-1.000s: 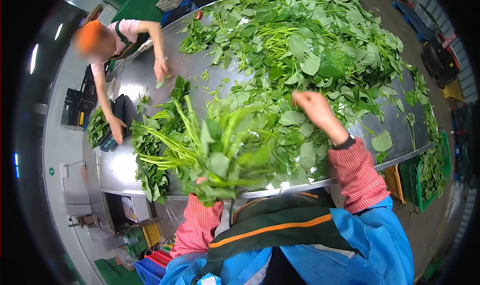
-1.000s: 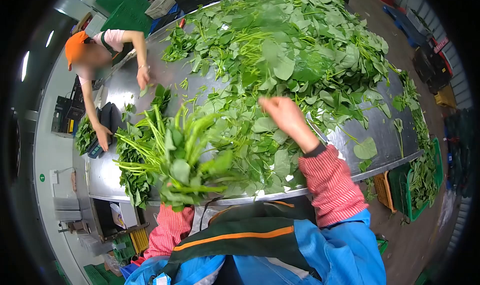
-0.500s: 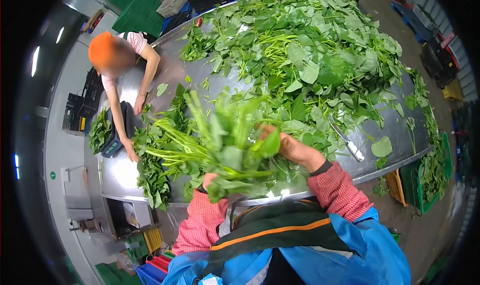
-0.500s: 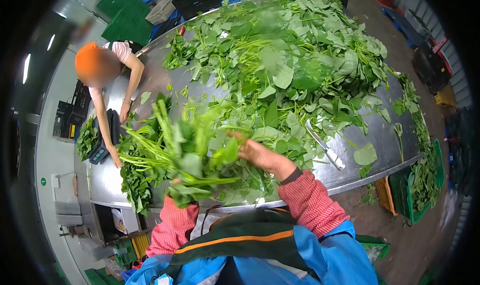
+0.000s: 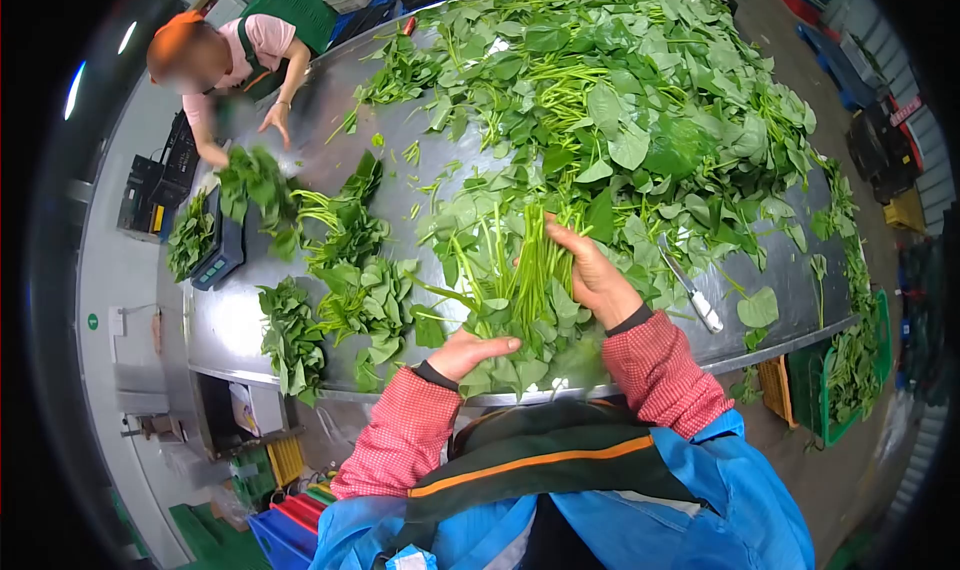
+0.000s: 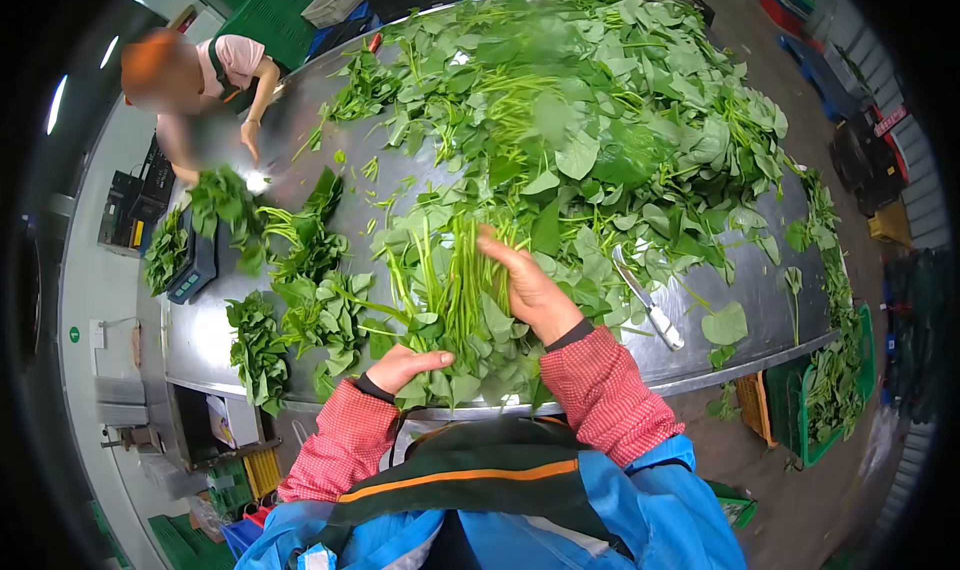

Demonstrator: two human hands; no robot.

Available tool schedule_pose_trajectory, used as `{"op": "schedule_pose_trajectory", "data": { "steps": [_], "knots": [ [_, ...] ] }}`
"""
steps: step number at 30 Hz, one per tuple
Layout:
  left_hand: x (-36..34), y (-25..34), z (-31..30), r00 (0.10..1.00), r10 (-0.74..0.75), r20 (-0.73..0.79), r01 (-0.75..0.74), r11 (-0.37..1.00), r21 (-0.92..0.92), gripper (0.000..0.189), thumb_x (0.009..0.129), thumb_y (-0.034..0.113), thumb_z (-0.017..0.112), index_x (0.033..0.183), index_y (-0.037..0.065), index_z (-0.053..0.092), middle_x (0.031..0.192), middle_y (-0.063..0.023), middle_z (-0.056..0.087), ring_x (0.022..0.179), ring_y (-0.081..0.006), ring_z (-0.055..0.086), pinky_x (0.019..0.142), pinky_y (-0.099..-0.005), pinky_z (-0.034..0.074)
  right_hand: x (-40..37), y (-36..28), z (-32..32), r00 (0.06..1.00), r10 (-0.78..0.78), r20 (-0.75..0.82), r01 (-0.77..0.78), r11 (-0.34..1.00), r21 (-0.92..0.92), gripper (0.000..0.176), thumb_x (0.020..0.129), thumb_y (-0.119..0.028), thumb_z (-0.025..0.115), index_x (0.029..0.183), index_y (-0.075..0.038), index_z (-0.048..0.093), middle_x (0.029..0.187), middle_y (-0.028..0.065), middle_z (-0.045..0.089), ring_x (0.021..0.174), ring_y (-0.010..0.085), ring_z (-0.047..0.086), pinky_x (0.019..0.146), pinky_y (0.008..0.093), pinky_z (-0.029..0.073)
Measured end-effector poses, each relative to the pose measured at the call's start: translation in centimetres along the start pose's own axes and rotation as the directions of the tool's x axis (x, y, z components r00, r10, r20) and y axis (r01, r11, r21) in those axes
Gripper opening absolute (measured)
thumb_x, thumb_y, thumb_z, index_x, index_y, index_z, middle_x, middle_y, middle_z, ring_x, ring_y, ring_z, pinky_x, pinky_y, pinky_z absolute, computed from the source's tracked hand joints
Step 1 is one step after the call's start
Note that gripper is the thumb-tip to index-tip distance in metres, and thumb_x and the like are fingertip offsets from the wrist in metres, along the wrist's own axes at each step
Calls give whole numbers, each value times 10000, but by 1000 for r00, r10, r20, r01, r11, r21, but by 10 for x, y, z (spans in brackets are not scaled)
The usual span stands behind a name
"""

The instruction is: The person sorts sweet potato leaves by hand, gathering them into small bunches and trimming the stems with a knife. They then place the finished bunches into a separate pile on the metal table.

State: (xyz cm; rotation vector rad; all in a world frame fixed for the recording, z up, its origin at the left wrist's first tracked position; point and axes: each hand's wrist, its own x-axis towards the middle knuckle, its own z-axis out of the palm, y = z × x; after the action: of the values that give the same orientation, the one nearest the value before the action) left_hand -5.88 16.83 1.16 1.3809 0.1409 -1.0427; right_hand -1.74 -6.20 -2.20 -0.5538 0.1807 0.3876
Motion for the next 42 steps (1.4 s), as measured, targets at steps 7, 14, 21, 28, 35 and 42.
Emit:
{"op": "schedule_pose_trajectory", "data": {
  "steps": [7, 14, 21, 28, 35, 42],
  "knots": [
    [12, -7, 2, 968, 243, -68, -226, 955, 193, 544, 793, 57, 733, 1283, 7, 501, 1144, -52, 623, 1035, -142, 569, 930, -305, 453, -5, 5, 5, 985, -167, 36, 170, 943, -284, 674, 859, -405, 694, 1375, -70, 418, 1227, 56, 551, 1064, 139, 545, 853, 289, 483],
    [16, -10, 17, 956, 292, -28, -283, 943, 174, 542, 801, 90, 744, 1279, 10, 503, 1161, -61, 621, 1037, -151, 570, 934, -307, 453, 10, 1, -8, 993, -81, -83, 42, 917, -397, 393, 857, -253, 702, 1160, -26, 596, 1005, 44, 654, 894, 146, 621, 800, 297, 507],
    [18, -14, 12, 961, 259, -95, -247, 961, 125, 461, 824, 112, 721, 1238, 11, 546, 1149, -66, 632, 1051, -147, 568, 933, -305, 445, -4, -8, -6, 995, 31, 92, -9, 971, -238, 490, 866, -280, 692, 1242, -11, 529, 1058, 83, 643, 950, 180, 616, 869, 310, 492],
    [30, -27, 7, 953, 300, -47, -244, 849, 469, 492, 813, 108, 717, 1258, 6, 535, 1170, -84, 633, 1070, -177, 576, 956, -315, 433, 6, 7, 35, 981, -196, 13, 126, 577, -807, 334, 792, -161, 708, 1070, -17, 590, 918, 27, 647, 796, 132, 586, 754, 277, 485],
    [-8, -21, -16, 959, 271, -79, -279, 952, -125, 547, 855, 60, 670, 1363, 64, 469, 1220, -76, 606, 1099, -178, 589, 993, -319, 439, -8, -19, 23, 990, -141, -11, 94, 713, -695, 195, 826, -164, 645, 934, -2, 654, 876, 65, 676, 827, 150, 621, 784, 290, 480],
    [-31, -22, -53, 934, 338, -114, -356, 907, -228, 350, 848, 34, 653, 1171, 20, 517, 1118, -156, 630, 1009, -270, 640, 932, -376, 488, -43, -96, 97, 969, -90, 231, 232, 652, -722, 164, 871, -94, 622, 994, -9, 553, 769, 49, 602, 626, 124, 584, 602, 255, 502]
  ]
}}
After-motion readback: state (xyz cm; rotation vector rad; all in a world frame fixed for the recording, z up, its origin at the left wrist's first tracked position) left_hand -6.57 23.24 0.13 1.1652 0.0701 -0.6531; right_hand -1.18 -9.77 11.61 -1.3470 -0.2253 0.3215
